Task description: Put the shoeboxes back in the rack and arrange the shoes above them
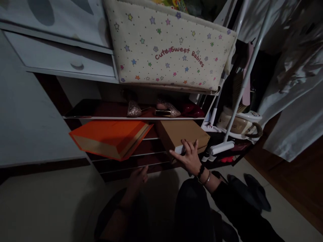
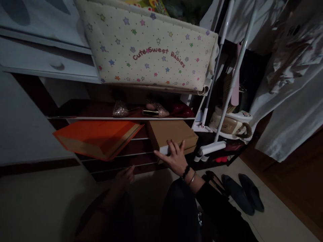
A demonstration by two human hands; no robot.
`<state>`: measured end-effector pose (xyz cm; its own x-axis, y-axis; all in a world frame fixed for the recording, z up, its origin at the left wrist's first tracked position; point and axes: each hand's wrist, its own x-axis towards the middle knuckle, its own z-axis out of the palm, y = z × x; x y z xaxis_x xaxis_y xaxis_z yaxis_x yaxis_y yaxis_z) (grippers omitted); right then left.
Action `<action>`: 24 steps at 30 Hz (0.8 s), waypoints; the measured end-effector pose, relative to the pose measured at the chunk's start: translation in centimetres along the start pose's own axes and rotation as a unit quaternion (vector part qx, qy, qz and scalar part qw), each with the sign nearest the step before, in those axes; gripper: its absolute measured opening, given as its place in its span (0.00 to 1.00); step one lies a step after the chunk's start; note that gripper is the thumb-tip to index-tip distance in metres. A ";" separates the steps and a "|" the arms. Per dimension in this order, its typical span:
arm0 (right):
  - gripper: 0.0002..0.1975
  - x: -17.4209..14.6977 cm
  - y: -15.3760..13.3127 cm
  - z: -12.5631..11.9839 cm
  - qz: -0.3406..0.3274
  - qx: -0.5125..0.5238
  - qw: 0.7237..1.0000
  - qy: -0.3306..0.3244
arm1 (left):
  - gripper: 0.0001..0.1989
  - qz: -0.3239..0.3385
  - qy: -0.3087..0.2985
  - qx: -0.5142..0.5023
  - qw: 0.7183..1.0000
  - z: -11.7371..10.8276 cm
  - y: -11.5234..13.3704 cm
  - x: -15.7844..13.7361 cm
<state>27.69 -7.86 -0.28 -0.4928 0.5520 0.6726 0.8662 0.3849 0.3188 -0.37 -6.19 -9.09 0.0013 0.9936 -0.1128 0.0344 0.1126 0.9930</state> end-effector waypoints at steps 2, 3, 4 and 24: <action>0.44 -1.1 -1.1 -1.8 0.007 0.001 1.000 -0.002 | 0.33 -0.005 -0.016 -0.057 0.998 1.4 0.3 -0.5; 0.45 -1.7 -1.5 -2.6 0.007 0.003 1.000 0.000 | 0.32 -0.016 -0.027 -0.098 0.995 2.2 0.4 -0.8; 0.47 -2.3 -1.7 -3.4 0.007 0.007 1.000 0.003 | 0.32 -0.031 -0.041 -0.145 0.988 3.0 0.6 -1.1; 0.47 -6.2 -2.2 -12.5 0.009 0.128 0.990 0.056 | 0.39 -0.073 -0.251 -0.445 0.857 9.2 3.7 -5.4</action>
<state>29.83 -21.38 3.17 -0.4526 0.4815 0.7506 0.8188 0.5577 0.1360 8.93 -11.18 -5.16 0.4988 0.8665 -0.0176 -0.7039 0.4169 0.5751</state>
